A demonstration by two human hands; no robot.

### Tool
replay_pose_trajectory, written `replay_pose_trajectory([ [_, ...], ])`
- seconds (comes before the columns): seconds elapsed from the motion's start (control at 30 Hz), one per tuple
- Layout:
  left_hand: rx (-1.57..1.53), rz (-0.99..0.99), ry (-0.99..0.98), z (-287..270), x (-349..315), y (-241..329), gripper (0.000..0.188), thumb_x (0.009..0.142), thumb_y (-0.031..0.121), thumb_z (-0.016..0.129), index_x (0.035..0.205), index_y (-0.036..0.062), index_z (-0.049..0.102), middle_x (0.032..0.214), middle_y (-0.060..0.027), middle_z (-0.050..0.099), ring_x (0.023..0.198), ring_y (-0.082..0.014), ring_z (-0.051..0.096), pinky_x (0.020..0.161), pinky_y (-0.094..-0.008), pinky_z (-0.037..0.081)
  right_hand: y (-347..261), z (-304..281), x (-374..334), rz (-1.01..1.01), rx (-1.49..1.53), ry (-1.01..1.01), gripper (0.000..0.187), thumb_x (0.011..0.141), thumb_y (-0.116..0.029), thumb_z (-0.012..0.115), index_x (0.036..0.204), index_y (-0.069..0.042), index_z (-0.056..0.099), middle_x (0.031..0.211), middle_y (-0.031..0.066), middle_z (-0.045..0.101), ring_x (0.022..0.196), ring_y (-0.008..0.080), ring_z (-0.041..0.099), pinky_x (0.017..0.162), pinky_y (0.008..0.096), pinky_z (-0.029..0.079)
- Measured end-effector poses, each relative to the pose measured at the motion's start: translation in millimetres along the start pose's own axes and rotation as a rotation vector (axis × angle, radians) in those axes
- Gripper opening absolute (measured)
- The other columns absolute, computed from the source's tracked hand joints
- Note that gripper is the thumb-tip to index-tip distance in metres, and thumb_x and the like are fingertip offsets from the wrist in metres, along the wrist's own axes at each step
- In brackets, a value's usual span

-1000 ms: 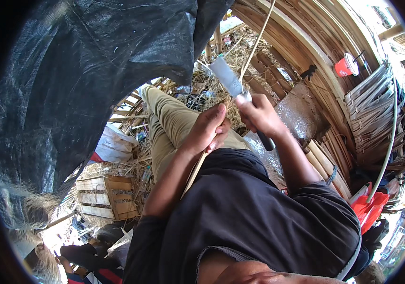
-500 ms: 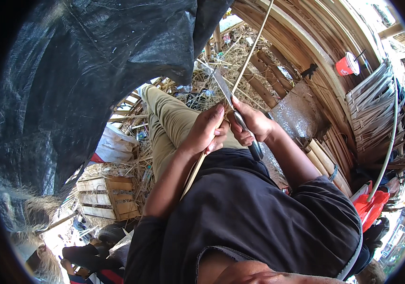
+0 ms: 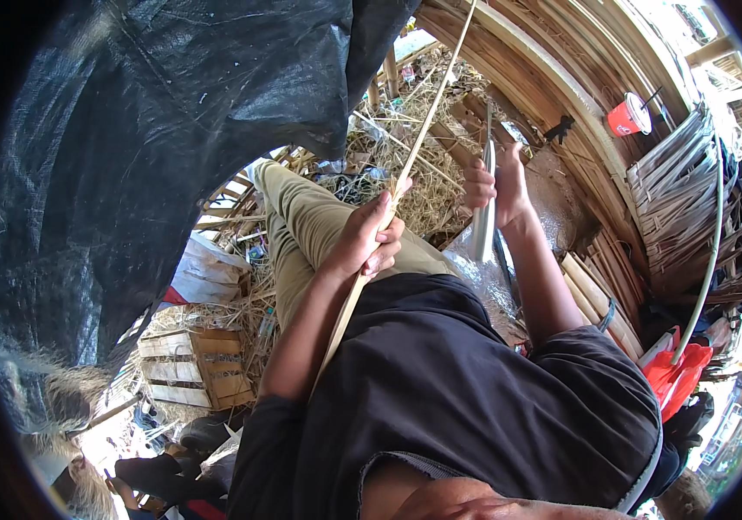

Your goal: The person scrapes a bamboo pole with a metal tool, rotating the pole to remove the outer layer while sitting in a workshop area.

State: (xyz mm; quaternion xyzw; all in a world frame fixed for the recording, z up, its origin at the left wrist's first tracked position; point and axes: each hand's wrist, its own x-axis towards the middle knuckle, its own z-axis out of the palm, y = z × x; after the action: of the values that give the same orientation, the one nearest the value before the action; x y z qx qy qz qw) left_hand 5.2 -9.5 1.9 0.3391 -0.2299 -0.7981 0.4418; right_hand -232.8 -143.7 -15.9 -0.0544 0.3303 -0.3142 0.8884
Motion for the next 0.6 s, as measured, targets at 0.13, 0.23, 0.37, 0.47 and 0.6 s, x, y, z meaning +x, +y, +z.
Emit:
replay_pose_trajectory([
  [0.13,-0.035,0.008,-0.005,-1,2,-1,0.066,0.104,0.051,0.038,0.155,0.0113,0.024,0.063,0.0070,0.028,0.037,0.0001,0.025,0.032,-0.0165,0.028,-15,0,6,-0.118,-0.100,0.408,0.078,0.090,-0.082,0.021,0.086,-0.008,0.045,0.061,-0.0013,0.041,0.045,0.0107,0.037,0.040,0.0291,0.033],
  [0.23,-0.028,-0.015,-0.004,-2,4,-2,0.065,0.104,0.051,0.040,0.155,0.0142,0.025,0.064,0.0063,0.029,0.038,-0.0003,0.026,0.032,-0.0162,0.028,-29,9,22,-0.470,-0.640,0.557,0.059,0.098,-0.063,0.042,0.085,-0.006,0.051,0.058,0.0027,0.047,0.046,0.0149,0.047,0.044,0.0344,0.040],
  [0.37,-0.120,-0.058,0.019,-7,7,-8,0.054,0.105,0.046,0.042,0.150,0.0166,0.033,0.065,0.0047,0.035,0.037,-0.0018,0.029,0.032,-0.0186,0.030,-73,42,40,-0.590,-1.316,0.574,0.064,0.096,-0.064,0.046,0.081,-0.003,0.058,0.060,0.0097,0.055,0.053,0.0180,0.058,0.053,0.0397,0.048],
  [0.47,-0.097,-0.062,0.018,-3,6,-5,0.054,0.105,0.046,0.042,0.150,0.0163,0.033,0.065,0.0048,0.035,0.037,-0.0020,0.028,0.032,-0.0186,0.029,-105,51,64,-0.643,-1.837,0.668,0.071,0.093,-0.068,0.049,0.081,0.000,0.064,0.068,0.0161,0.063,0.062,0.0258,0.066,0.064,0.0425,0.052],
  [0.6,-0.013,-0.063,0.042,3,5,-5,0.053,0.106,0.044,0.041,0.150,0.0160,0.033,0.064,0.0047,0.035,0.037,-0.0025,0.030,0.032,-0.0193,0.030,-132,51,96,-0.783,-1.964,0.698,0.071,0.090,-0.070,0.050,0.083,-0.001,0.067,0.072,0.0198,0.066,0.072,0.0386,0.065,0.068,0.0440,0.050],
])
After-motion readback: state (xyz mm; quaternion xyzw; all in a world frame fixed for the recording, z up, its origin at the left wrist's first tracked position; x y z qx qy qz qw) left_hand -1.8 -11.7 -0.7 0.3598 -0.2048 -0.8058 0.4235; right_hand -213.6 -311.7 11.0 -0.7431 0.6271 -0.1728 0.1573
